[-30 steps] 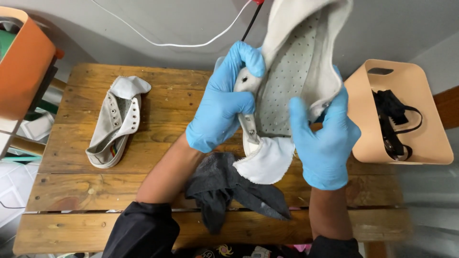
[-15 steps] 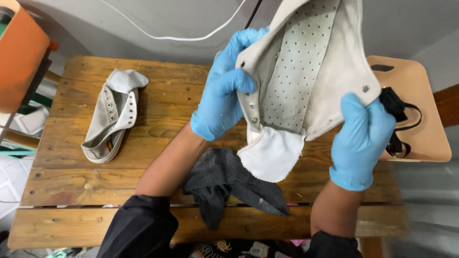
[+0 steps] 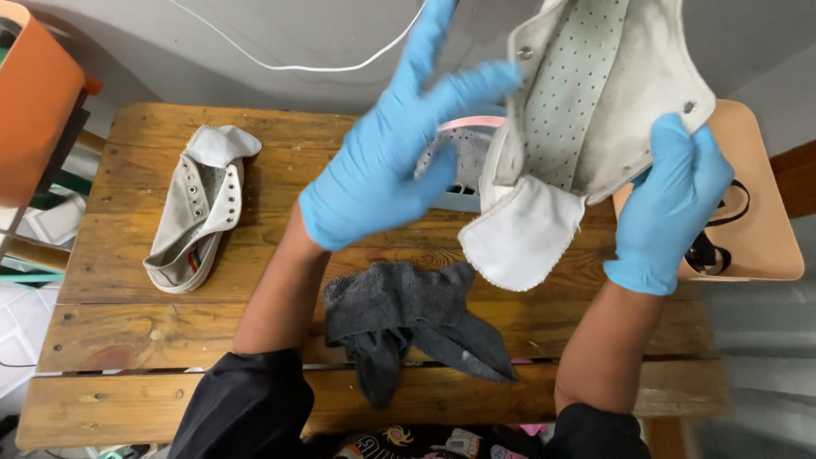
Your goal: The person scrubs a white canvas shoe with a small brush and then wipes it with a gray cloth. They repeat the scrubbing and wiping steps on different parts of the shoe, including the toe cap and side panels.
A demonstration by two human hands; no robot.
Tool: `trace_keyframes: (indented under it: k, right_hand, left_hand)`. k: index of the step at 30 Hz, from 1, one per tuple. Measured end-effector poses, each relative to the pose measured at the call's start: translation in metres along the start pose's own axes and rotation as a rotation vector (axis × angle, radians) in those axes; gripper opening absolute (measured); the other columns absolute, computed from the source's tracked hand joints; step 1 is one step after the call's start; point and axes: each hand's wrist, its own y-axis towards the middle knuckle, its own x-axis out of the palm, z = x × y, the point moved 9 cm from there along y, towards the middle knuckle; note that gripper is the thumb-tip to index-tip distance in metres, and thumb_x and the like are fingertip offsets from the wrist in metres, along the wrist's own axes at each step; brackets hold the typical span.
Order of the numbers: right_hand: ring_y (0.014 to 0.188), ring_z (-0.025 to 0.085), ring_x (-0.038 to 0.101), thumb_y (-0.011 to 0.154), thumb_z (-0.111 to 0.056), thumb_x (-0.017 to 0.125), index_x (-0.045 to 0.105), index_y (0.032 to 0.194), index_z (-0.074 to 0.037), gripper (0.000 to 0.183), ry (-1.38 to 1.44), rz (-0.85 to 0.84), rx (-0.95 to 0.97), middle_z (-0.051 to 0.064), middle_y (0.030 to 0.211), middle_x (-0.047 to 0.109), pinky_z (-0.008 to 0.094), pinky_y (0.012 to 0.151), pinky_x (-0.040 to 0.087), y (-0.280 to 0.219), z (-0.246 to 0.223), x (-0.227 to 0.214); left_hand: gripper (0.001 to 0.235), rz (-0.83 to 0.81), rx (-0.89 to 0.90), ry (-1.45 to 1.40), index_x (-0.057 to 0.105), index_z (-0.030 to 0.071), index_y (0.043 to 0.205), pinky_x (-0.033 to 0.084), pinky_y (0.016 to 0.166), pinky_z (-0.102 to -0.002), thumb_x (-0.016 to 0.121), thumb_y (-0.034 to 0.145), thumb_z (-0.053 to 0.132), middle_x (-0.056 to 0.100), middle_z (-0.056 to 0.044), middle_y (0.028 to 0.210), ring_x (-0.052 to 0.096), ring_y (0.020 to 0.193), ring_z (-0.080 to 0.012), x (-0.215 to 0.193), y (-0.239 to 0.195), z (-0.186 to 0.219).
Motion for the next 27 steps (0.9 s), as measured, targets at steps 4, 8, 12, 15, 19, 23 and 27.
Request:
trace_keyframes:
  k: [4,8,12,15,19,23,27]
  right_hand:
    - [0.067,0.008,0.021,0.111,-0.016,0.055,0.023,0.075,-0.018,0.048,0.004,0.001,0.020,-0.006,0.070,0.022,0.032,0.063,0.022,0.002,0.001,0.001]
    - [0.072,0.009,0.022,0.114,-0.016,0.057,0.026,0.076,-0.016,0.049,-0.043,-0.044,-0.037,-0.006,0.074,0.023,0.032,0.067,0.022,0.004,0.008,0.005]
    - [0.073,0.009,0.024,0.109,-0.017,0.057,0.030,0.075,-0.016,0.043,-0.057,-0.045,-0.002,-0.006,0.075,0.026,0.030,0.067,0.024,0.000,-0.002,0.011]
    - [0.071,0.008,0.026,0.108,-0.018,0.059,0.031,0.075,-0.017,0.043,-0.100,-0.023,0.016,-0.008,0.073,0.028,0.031,0.064,0.025,0.000,0.004,0.010]
    - [0.067,0.009,0.025,0.108,-0.019,0.057,0.030,0.076,-0.016,0.043,-0.083,-0.121,-0.017,-0.006,0.069,0.025,0.031,0.062,0.023,-0.005,-0.004,0.019]
    - [0.071,0.011,0.031,0.115,-0.008,0.039,0.069,0.110,0.001,0.031,-0.188,-0.319,-0.274,-0.003,0.072,0.037,0.029,0.059,0.029,-0.016,-0.029,0.033]
    - [0.071,0.010,0.028,0.111,-0.012,0.040,0.067,0.105,-0.001,0.029,-0.129,-0.412,-0.279,-0.004,0.073,0.036,0.030,0.061,0.027,-0.028,-0.041,0.043]
  left_hand:
    - [0.091,-0.225,0.120,0.516,0.018,0.044,0.171,0.044,0.102,-0.053,0.076,0.115,0.001,-0.014,-0.029,0.175,0.032,0.127,-0.0326,0.037,-0.007,0.019]
    - [0.075,-0.421,0.093,1.007,0.007,0.065,0.164,0.025,0.132,-0.078,0.072,0.143,0.033,-0.007,-0.017,0.166,0.004,0.161,-0.0437,0.053,0.001,0.034]
    - [0.103,-0.447,0.311,0.864,0.020,0.045,0.170,0.023,0.121,-0.083,0.095,0.098,0.049,0.003,-0.028,0.163,0.018,0.159,-0.0508,0.066,-0.008,0.057]
    - [0.088,-0.373,0.412,0.653,0.053,0.021,0.161,0.013,0.107,-0.095,0.089,0.082,0.036,0.020,-0.023,0.165,0.011,0.154,-0.0389,0.087,-0.018,0.071]
    - [0.034,-0.021,0.385,0.272,0.060,0.013,0.138,0.037,0.110,-0.059,0.065,0.107,0.027,0.069,-0.002,0.099,0.069,0.093,-0.0263,0.084,-0.021,0.066]
    - [0.037,0.126,-0.341,-0.495,0.065,0.014,0.078,0.042,0.055,-0.022,0.054,0.100,0.042,0.054,0.008,0.065,0.048,0.063,-0.0031,0.053,-0.008,0.029]
    - [0.058,0.172,-0.488,-0.311,0.030,0.022,0.054,0.025,0.048,-0.024,0.060,0.099,0.045,0.031,0.009,0.049,0.030,0.051,-0.0041,0.032,-0.010,0.006]
